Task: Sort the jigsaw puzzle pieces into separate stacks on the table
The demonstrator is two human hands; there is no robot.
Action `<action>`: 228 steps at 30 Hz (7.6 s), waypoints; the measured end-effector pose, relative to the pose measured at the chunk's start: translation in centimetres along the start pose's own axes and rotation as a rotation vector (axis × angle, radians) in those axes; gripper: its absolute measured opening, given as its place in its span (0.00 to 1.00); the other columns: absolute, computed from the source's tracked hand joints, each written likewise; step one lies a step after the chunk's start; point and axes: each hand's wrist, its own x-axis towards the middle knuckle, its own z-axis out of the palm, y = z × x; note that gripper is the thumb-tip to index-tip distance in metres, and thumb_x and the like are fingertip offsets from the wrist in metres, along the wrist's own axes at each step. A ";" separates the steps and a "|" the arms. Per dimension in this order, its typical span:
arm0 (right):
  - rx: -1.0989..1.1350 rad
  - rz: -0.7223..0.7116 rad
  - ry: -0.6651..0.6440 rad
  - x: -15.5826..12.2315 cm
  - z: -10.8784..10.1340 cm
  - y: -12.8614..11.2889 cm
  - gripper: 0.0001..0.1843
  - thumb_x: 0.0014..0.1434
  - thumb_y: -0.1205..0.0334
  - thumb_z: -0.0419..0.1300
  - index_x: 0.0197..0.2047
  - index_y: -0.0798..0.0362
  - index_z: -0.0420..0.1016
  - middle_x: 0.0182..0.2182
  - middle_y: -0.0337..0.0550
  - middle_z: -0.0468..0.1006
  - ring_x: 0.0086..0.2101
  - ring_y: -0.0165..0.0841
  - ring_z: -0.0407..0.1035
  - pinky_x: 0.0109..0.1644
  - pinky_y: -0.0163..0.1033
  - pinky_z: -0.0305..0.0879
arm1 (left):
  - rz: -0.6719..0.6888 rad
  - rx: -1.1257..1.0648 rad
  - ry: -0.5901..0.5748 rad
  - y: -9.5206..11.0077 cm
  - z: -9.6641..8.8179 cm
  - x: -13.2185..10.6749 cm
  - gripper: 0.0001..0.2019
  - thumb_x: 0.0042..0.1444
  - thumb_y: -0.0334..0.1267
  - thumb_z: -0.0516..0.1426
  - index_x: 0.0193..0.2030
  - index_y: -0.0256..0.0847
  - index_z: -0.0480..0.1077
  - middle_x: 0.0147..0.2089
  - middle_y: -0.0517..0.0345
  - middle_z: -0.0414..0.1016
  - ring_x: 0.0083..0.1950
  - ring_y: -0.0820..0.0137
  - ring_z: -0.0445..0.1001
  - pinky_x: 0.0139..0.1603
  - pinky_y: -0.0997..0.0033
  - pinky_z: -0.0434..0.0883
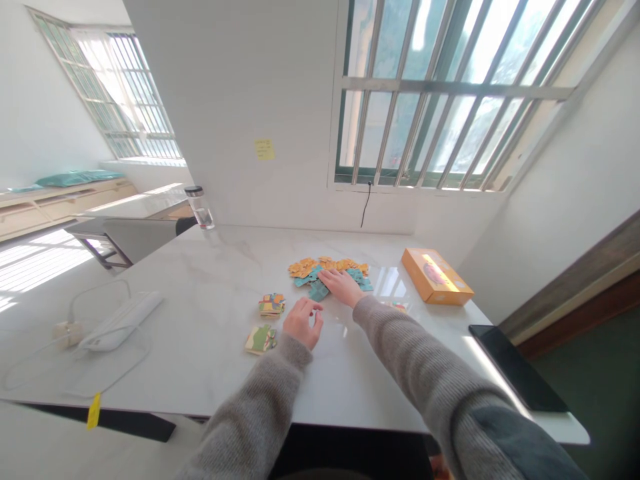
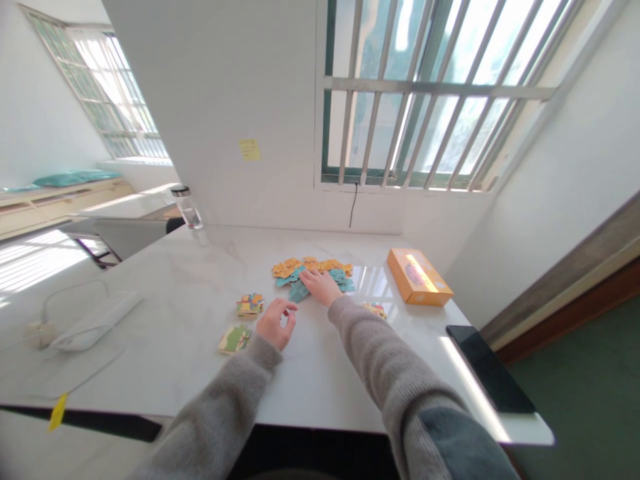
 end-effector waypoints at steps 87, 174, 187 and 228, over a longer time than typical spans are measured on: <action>1.121 0.712 0.348 -9.7 -0.6 -3.3 0.13 0.61 0.50 0.56 0.32 0.50 0.62 0.25 0.35 0.70 0.27 0.31 0.63 0.32 0.36 0.58 | -0.091 0.209 -0.458 0.0 2.0 -0.7 0.17 0.64 0.39 0.49 0.58 0.42 0.68 0.52 0.48 0.71 0.55 0.59 0.70 0.54 0.59 0.64; 0.975 0.398 0.286 -12.2 -1.4 -5.4 0.15 0.63 0.62 0.51 0.53 0.50 0.67 0.30 0.37 0.73 0.30 0.32 0.66 0.37 0.37 0.63 | 0.218 0.483 -0.787 -9.8 -11.6 -2.6 0.40 0.46 0.30 0.62 0.68 0.53 0.58 0.62 0.49 0.65 0.61 0.51 0.66 0.62 0.50 0.67; 0.969 0.367 0.239 -12.2 -1.4 -5.3 0.16 0.64 0.63 0.50 0.54 0.51 0.66 0.30 0.37 0.73 0.31 0.31 0.67 0.37 0.37 0.63 | 0.234 0.496 -0.857 -9.3 -9.4 -0.4 0.25 0.44 0.29 0.62 0.51 0.51 0.72 0.52 0.53 0.69 0.55 0.55 0.68 0.60 0.54 0.67; 0.935 0.345 0.254 -12.3 -1.7 -5.2 0.16 0.64 0.64 0.50 0.54 0.51 0.67 0.31 0.39 0.73 0.32 0.32 0.68 0.41 0.39 0.66 | 0.182 0.575 -0.612 -6.9 -9.1 -0.7 0.25 0.58 0.54 0.57 0.59 0.50 0.68 0.66 0.50 0.67 0.64 0.51 0.61 0.63 0.46 0.54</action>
